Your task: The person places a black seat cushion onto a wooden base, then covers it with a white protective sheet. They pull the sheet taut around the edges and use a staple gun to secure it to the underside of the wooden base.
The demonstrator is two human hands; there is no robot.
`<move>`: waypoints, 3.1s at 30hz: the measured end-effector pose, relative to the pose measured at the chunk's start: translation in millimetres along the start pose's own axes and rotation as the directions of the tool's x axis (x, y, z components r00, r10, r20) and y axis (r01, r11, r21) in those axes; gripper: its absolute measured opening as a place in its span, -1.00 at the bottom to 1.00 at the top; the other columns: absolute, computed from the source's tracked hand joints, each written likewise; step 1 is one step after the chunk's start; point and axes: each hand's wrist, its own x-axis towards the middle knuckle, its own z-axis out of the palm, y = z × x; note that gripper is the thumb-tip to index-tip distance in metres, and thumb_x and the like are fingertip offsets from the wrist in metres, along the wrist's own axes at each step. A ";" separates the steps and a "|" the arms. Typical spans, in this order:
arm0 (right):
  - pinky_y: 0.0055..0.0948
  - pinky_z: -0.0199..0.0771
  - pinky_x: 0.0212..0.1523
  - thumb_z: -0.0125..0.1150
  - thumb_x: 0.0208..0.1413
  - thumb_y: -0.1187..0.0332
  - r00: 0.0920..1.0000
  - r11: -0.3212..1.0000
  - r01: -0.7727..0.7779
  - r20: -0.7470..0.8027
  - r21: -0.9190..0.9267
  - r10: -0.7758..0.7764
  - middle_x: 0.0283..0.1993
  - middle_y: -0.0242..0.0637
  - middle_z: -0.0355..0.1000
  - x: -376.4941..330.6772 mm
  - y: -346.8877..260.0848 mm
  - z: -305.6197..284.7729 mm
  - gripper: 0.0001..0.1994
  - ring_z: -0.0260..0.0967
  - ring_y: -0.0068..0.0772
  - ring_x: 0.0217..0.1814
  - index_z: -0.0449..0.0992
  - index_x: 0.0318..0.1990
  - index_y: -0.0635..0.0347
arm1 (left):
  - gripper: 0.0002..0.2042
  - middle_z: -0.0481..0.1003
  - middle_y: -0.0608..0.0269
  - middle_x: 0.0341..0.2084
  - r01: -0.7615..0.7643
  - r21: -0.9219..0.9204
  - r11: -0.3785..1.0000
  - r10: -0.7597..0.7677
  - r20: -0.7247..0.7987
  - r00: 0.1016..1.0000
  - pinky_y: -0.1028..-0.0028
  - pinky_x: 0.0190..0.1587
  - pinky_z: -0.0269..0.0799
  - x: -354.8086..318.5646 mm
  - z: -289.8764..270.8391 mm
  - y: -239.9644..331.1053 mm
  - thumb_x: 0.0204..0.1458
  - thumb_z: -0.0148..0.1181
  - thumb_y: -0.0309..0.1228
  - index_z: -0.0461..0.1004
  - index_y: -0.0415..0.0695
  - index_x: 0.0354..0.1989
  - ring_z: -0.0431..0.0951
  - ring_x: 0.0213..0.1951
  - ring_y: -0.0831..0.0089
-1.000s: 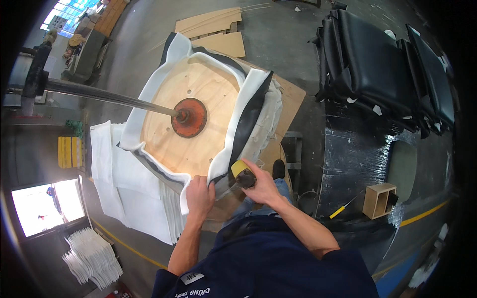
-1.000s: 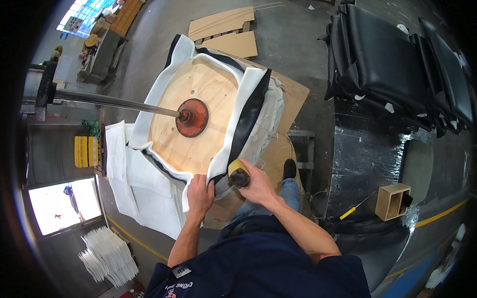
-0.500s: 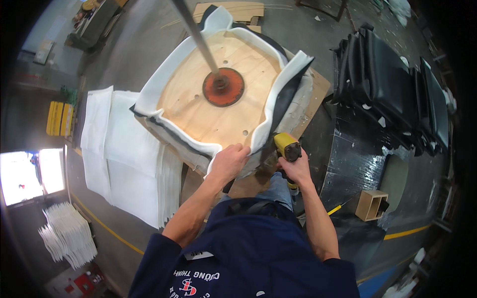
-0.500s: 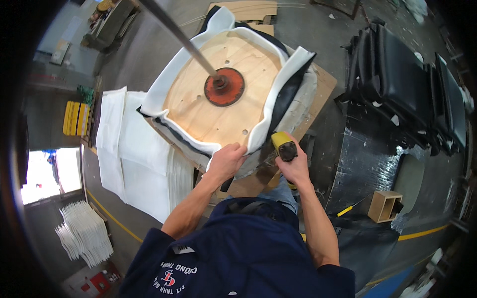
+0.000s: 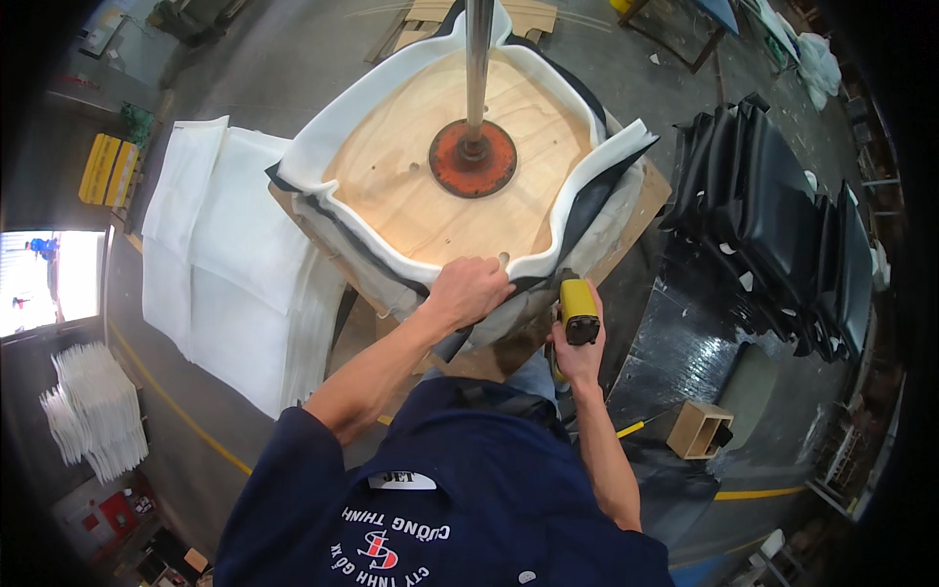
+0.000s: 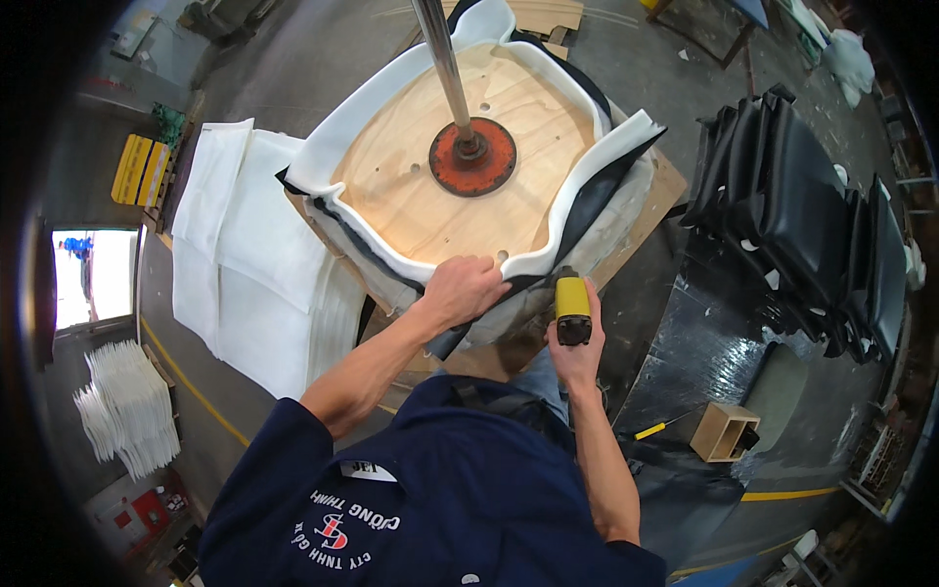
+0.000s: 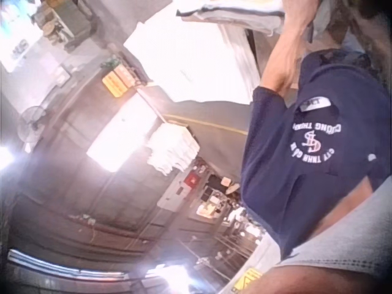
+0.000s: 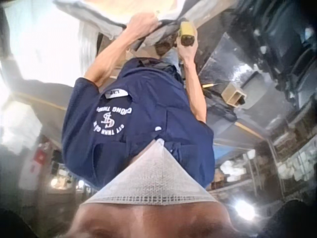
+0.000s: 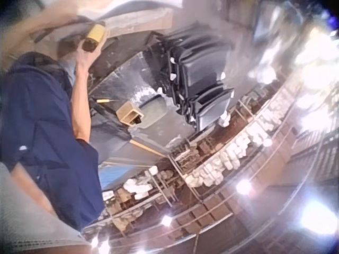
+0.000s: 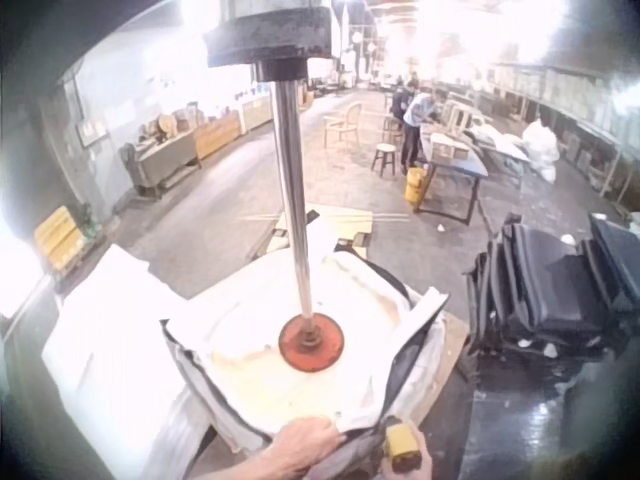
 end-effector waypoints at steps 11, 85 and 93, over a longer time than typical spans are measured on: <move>-0.49 0.50 -0.44 0.16 -0.03 0.69 0.890 0.939 -0.335 0.300 -0.080 0.343 -0.17 -0.27 0.49 8.2 -69.1 16.8 -0.24 0.41 -0.56 -0.46 0.22 0.43 0.15 | -0.75 0.35 0.27 -0.33 -0.131 0.068 0.989 0.141 -0.152 0.978 0.16 -0.02 0.20 9.7 -1.1 -32.7 -0.06 0.38 -0.11 0.51 0.03 -0.53 0.36 -0.12 0.23; -0.48 0.52 -0.50 0.21 0.04 0.63 0.847 0.889 -0.452 0.281 -0.069 0.452 -0.12 -0.28 0.59 86.0 -80.0 -28.8 -0.63 0.45 -0.54 -0.52 0.51 0.05 0.32 | -0.65 0.42 0.19 -0.33 0.266 0.007 0.964 -0.247 -0.342 0.907 0.13 0.03 0.19 51.7 40.3 15.3 -0.05 0.35 -0.01 0.63 -0.08 -0.50 0.37 -0.11 0.16; -0.51 0.50 -0.53 0.21 0.02 0.62 0.804 0.869 -0.448 0.332 -0.209 0.494 -0.17 -0.29 0.59 100.1 -86.6 -10.8 -0.69 0.46 -0.54 -0.52 0.54 -0.03 0.34 | -0.73 0.40 0.21 -0.29 0.310 -0.034 0.950 -0.295 -0.419 0.859 0.13 0.05 0.18 48.7 44.0 12.7 -0.06 0.36 -0.08 0.63 -0.04 -0.49 0.35 -0.08 0.19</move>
